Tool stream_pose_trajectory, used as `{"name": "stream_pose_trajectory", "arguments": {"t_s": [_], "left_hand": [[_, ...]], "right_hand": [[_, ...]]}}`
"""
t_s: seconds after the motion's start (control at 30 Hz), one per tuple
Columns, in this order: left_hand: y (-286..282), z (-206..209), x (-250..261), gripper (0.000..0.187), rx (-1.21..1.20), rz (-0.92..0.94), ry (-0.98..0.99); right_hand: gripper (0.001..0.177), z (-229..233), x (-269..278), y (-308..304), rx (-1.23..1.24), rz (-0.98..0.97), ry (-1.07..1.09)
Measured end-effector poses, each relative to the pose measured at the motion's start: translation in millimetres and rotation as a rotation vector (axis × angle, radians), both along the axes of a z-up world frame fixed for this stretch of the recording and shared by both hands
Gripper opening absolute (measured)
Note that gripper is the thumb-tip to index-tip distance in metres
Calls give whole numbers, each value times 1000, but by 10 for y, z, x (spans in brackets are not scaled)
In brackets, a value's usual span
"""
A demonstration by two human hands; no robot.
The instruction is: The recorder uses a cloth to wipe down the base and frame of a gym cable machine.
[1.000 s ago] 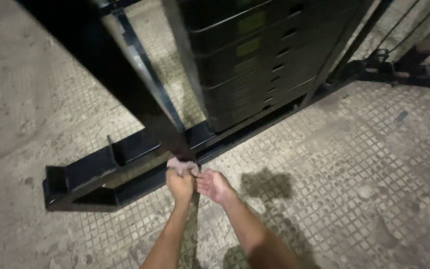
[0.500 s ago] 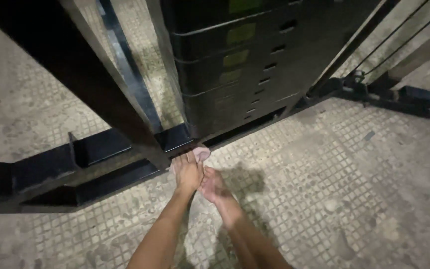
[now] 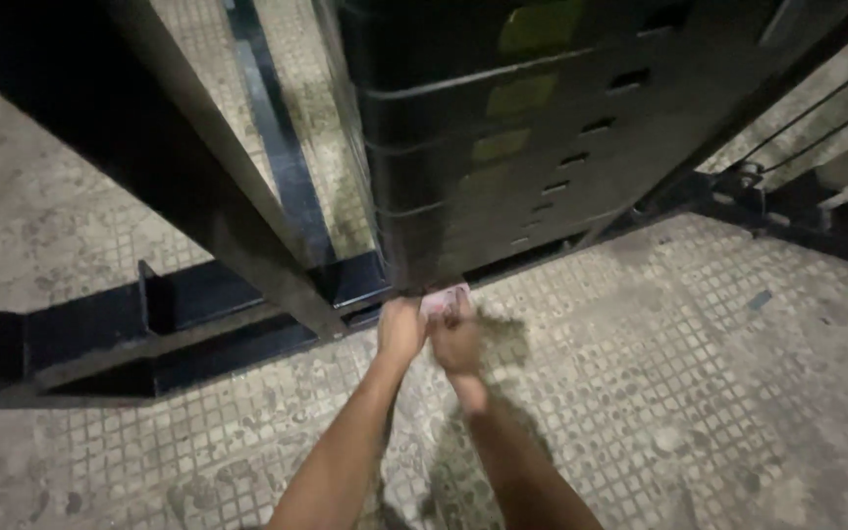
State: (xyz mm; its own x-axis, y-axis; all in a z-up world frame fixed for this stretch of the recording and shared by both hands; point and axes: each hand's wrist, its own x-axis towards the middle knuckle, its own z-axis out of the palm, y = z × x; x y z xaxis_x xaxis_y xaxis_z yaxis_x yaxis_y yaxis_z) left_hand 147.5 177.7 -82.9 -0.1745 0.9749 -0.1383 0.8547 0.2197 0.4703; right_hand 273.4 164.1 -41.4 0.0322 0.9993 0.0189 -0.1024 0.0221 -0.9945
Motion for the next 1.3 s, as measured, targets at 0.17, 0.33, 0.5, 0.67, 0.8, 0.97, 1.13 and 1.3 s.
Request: {"name": "stream_pose_trajectory", "arguments": {"t_s": [0.17,0.33,0.5,0.67,0.8,0.97,1.13,1.3], "left_hand": [[-488,716,-71,37,427,19,80],[-322,947,133,55,364,17,50],[-2,712,521,67,528,-165,209],[429,612,1081,60,319,-248,155],[883,569,1619,58,117,-273,63],[1424,767,2215,57,-30,-394,-13],[1839,811,2575,67,-213,-421,-49],[2065,434,2592,58,-224,-465,9]], "right_hand": [[42,16,-216,86,459,183,-584],[85,349,-18,59,473,24,-825],[70,341,499,398,510,149,-998],[44,603,1180,726,265,282,-1028],[46,912,1749,1100,174,280,-1232],[39,351,2424,1621,395,138,-1189],[44,-132,2794,2146,435,171,-1412],[38,106,2708,2202,217,235,-1352]]}}
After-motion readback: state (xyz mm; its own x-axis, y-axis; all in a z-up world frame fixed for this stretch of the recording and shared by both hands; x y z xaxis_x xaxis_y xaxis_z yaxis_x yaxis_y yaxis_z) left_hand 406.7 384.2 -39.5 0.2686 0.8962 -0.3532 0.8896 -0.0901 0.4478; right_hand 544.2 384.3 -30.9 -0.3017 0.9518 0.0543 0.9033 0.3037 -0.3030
